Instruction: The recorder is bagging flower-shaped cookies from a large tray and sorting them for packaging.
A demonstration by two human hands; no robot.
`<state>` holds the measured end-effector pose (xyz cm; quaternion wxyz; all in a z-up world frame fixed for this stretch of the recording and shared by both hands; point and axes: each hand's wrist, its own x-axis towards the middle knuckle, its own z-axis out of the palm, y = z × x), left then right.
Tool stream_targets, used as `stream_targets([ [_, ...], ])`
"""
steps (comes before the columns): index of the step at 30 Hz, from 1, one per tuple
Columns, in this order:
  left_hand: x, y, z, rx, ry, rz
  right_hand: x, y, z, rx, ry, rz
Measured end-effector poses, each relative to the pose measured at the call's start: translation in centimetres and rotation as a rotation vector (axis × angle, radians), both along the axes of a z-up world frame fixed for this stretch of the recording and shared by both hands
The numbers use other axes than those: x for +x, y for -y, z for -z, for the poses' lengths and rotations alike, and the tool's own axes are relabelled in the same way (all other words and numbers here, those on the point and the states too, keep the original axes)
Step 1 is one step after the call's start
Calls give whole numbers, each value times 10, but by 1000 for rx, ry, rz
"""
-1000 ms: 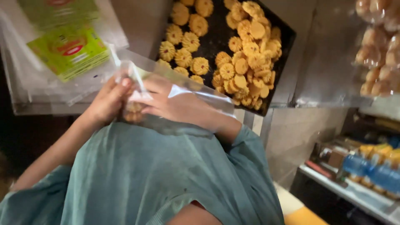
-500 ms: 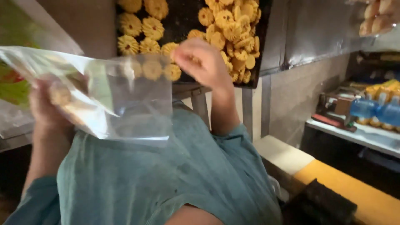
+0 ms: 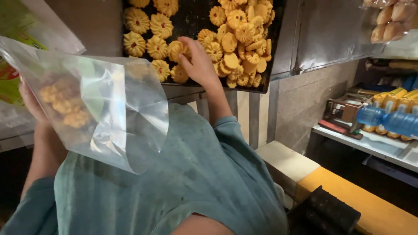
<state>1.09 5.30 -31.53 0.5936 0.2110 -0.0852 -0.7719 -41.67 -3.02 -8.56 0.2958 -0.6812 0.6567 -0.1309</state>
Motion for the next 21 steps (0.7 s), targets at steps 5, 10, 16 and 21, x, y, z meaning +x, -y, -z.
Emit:
stream_targets([
  [5,-12,8,-49,118,90,-55,-6,-1,19,47,73,140],
  [10,-34,28,-130,19,265,53,-13,-4,31,4,122,46],
  [16,-29,20,-119,69,187,152,-20,0,33,178,348,201],
  [21,-15,7,-66,15,165,32,-35,-2,29,114,696,273],
])
